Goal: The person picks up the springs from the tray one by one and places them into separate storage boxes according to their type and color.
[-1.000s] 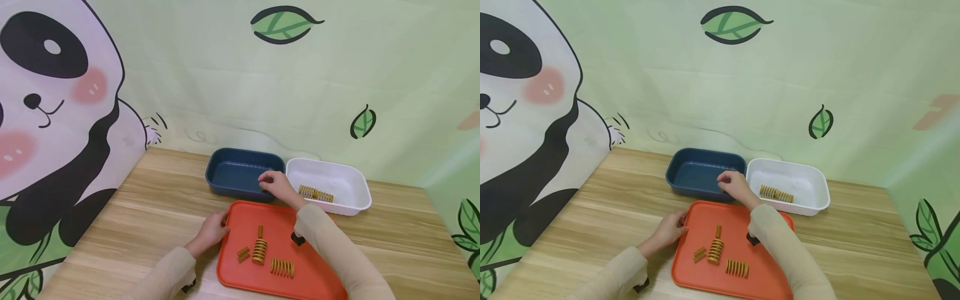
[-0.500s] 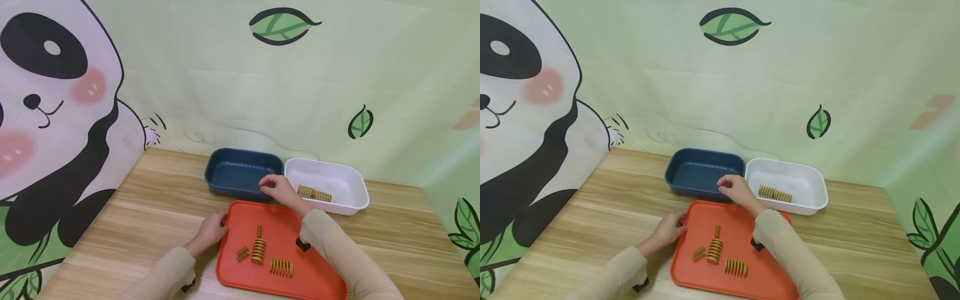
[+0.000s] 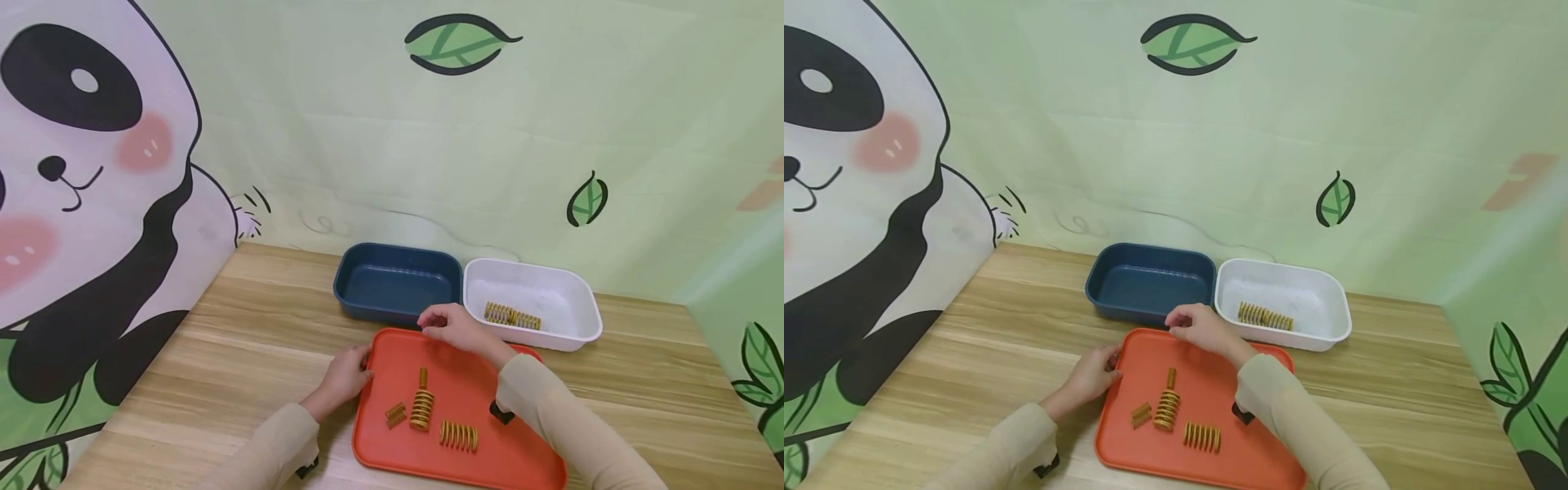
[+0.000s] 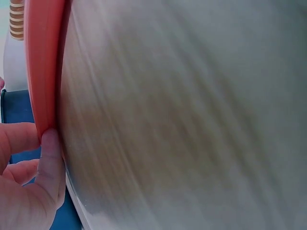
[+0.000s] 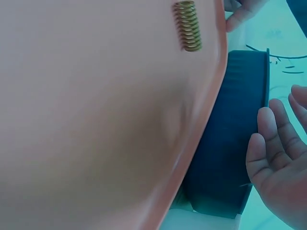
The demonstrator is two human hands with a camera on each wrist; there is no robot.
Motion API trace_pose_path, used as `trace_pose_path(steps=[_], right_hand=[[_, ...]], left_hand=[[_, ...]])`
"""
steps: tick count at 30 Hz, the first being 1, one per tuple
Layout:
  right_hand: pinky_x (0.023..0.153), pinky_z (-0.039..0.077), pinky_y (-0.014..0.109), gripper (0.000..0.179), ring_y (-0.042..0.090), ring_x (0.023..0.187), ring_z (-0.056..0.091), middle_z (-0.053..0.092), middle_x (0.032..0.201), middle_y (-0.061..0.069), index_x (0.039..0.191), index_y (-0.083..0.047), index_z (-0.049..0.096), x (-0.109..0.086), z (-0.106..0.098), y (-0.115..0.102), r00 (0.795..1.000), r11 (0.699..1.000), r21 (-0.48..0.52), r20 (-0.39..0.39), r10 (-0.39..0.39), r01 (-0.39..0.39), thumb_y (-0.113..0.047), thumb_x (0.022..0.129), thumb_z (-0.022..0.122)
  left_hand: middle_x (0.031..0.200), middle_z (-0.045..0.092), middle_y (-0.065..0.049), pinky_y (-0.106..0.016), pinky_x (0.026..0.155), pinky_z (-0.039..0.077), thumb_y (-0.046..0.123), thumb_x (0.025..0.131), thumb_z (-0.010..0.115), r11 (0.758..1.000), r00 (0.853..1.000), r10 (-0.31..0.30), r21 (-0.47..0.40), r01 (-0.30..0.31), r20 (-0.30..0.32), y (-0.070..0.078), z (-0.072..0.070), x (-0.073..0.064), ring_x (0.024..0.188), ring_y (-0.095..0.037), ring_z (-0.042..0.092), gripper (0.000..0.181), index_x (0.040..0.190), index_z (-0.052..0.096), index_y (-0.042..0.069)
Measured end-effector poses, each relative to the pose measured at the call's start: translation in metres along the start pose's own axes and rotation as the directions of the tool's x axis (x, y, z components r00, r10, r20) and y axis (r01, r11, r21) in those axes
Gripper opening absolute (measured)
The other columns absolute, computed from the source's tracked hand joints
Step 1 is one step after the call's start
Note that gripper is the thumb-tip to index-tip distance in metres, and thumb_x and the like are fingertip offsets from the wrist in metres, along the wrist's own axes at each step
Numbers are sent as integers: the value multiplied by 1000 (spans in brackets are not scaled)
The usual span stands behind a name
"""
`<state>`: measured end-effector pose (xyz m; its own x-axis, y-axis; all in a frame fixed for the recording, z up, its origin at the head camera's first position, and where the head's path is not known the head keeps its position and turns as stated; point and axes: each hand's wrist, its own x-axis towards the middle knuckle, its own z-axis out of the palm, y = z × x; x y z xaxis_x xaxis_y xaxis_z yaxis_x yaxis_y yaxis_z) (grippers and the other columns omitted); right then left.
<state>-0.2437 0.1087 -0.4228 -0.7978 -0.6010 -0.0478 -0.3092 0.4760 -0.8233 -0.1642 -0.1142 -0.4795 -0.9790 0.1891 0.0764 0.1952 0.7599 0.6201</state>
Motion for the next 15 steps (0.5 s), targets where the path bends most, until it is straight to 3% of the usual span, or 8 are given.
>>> trace_pose_path(steps=[15], right_hand=[[68,46,24,21,16,79,55,62,99,12,102,-3,62,-8,1,5,991,996,-94,134,27,-14,-10,82,60]], left_hand=[[77,56,-9,-30,64,44,-1,70,66,1000,1000,-15,-4,15,7,1,0,0,70,-18,51,44,113,55,-7]])
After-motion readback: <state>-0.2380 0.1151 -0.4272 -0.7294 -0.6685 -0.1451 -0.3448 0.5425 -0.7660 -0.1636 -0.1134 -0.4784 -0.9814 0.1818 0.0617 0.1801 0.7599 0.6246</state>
